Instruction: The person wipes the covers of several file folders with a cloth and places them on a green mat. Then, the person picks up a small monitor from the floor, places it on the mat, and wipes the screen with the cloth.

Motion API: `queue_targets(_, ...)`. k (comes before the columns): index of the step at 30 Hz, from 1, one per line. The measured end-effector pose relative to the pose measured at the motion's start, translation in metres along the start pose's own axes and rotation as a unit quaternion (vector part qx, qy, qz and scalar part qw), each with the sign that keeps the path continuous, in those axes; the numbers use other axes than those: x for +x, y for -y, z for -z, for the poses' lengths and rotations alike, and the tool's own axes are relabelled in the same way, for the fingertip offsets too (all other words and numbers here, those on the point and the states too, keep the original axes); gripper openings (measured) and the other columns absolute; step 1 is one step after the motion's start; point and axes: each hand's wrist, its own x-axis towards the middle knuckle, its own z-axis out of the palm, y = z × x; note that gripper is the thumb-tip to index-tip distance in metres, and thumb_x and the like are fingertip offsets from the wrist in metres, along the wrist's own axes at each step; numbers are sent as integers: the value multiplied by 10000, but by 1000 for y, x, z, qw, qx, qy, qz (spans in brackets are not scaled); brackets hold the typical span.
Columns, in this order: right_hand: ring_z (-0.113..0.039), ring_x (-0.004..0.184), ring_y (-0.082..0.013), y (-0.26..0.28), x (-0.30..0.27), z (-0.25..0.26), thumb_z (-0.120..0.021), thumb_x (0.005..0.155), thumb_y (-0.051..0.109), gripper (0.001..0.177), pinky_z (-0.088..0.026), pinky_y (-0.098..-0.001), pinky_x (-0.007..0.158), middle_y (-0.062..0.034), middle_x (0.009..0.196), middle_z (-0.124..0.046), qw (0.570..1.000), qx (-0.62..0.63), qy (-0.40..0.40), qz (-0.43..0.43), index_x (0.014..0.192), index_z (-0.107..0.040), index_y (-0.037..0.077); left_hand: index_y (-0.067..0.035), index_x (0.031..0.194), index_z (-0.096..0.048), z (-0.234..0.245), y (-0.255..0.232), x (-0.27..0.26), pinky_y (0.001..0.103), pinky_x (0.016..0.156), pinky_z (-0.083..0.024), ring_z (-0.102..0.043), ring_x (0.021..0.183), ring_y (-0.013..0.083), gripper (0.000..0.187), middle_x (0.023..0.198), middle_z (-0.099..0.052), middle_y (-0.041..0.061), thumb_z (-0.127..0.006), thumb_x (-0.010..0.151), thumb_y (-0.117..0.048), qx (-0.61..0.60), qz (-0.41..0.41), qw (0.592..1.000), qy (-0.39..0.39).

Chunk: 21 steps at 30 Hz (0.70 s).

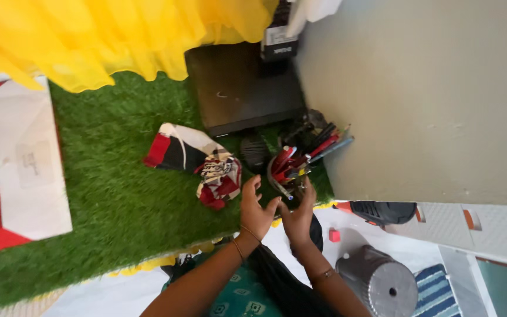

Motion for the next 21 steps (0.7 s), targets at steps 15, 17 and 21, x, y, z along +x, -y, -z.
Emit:
queue_targets(15, -504, 1259, -322, 38, -86, -41, -709, 911, 102, 534, -395, -415, 1104, -199, 1380, -497, 976, 29, 116, 184, 1379, -473, 0, -1, 1367, -519, 112, -30, -70, 386, 980, -531, -596, 1235, 373, 476, 1366, -557, 213, -651, 920, -102, 77, -75, 988, -110)
queue_targets(17, -506, 1284, -324, 47, -93, -53, -706, 923, 113, 522, -388, -417, 1120, -200, 1383, -503, 966, 44, 148, 208, 1374, -469, -4, 6, 1369, -526, 129, -27, -82, 417, 1018, -502, -584, 1244, 392, 472, 1355, -565, 227, -658, 925, -82, 115, -116, 974, -157)
queue_targets(21, -501, 1303, -334, 64, -119, -70, -694, 926, 114, 497, -373, -424, 1133, -208, 1377, -505, 946, 52, 219, 232, 1357, -481, -11, -4, 1359, -537, 155, -17, -118, 412, 971, -518, -601, 1189, 376, 456, 1330, -580, 220, -649, 922, -76, 113, -93, 965, -217)
